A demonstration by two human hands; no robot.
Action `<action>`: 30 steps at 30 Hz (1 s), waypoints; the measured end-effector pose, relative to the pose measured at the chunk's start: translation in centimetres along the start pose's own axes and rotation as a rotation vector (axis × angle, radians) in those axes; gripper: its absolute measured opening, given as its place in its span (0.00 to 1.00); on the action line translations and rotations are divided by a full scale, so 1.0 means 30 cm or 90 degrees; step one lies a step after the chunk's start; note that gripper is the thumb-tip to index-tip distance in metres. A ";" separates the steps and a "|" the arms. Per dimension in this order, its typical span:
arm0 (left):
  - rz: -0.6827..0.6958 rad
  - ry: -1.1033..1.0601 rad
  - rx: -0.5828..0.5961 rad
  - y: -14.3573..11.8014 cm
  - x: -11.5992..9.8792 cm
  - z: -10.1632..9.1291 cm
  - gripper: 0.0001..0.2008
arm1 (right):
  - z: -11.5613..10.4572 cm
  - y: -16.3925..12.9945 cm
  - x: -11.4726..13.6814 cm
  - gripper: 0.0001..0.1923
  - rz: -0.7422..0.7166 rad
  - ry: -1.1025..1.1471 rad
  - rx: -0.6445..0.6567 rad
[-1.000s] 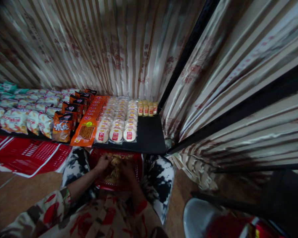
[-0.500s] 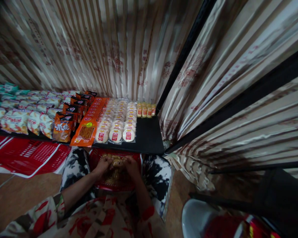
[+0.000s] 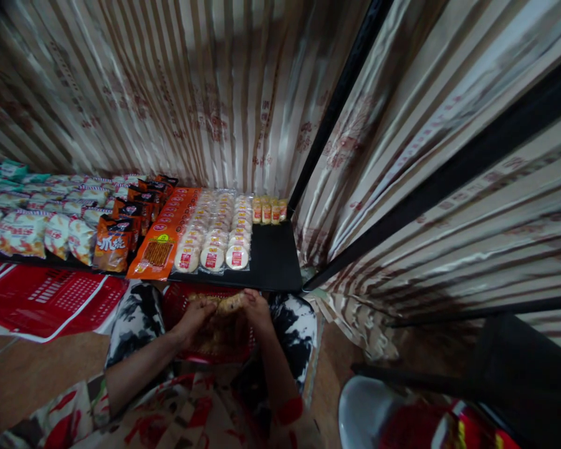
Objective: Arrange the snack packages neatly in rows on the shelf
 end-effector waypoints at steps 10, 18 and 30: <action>0.018 -0.125 0.087 -0.057 -0.085 0.094 0.15 | -0.040 0.008 0.151 0.23 -0.020 0.033 0.037; 0.139 -0.027 0.026 -0.074 -0.184 0.113 0.09 | -0.044 0.026 0.203 0.27 -0.008 0.127 0.049; 0.434 0.346 -0.123 -0.103 -0.299 0.139 0.08 | -0.040 0.026 0.217 0.28 -0.007 0.187 0.067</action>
Point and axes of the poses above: each hand's wrist, its own y-axis towards the middle knuckle, its own z-axis out of the palm, x = y × z, the point moved 6 cm from there along y, towards the middle knuckle, and after that the axes turned 9 degrees about y, right-handed, at the moved point
